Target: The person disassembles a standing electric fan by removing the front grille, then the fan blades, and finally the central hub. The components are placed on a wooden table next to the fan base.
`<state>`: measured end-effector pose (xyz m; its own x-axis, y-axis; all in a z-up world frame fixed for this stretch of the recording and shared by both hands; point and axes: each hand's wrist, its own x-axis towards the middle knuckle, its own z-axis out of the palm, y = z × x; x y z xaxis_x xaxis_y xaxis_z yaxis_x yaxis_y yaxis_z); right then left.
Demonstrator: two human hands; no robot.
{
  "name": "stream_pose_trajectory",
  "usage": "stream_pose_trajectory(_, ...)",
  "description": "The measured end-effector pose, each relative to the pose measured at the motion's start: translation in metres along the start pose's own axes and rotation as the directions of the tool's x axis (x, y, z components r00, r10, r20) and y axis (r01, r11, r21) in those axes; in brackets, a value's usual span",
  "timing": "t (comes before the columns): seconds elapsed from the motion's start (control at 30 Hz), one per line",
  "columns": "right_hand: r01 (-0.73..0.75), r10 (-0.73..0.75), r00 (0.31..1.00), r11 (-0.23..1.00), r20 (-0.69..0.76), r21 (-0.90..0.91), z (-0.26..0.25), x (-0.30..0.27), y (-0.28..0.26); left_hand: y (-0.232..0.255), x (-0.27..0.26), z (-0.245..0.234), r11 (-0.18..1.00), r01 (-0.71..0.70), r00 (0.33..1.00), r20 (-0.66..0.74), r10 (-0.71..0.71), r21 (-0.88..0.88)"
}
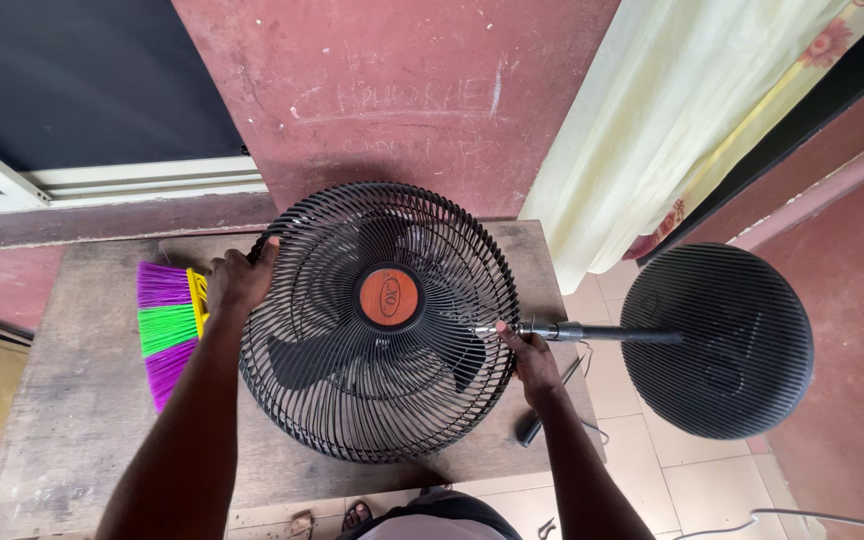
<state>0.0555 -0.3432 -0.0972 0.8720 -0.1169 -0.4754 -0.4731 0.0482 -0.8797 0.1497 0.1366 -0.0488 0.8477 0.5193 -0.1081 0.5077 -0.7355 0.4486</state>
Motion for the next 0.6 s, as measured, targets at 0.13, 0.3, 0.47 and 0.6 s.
stream_pose_trajectory(0.13,-0.004,-0.001,0.998,0.998,0.067,0.065,-0.008,0.013,0.009,0.0,-0.017,0.004,0.995,0.09,0.993,-0.072,-0.093,-0.043)
stream_pose_trajectory(0.3,-0.002,-0.018,0.989,0.991,0.146,0.133,-0.013,0.029,0.022,-0.001,-0.045,-0.011,0.984,0.07,0.993,-0.087,-0.085,-0.163)
stream_pose_trajectory(0.47,0.087,-0.107,0.991,0.969,0.076,0.233,-0.011,0.047,0.025,-0.004,-0.062,-0.018,0.958,0.1,0.992,-0.045,-0.117,-0.269)
stream_pose_trajectory(0.6,-0.013,-0.051,0.988,0.916,0.148,0.4,-0.011,0.045,0.026,-0.007,-0.073,-0.016,0.944,0.065,0.989,-0.104,-0.104,-0.324)
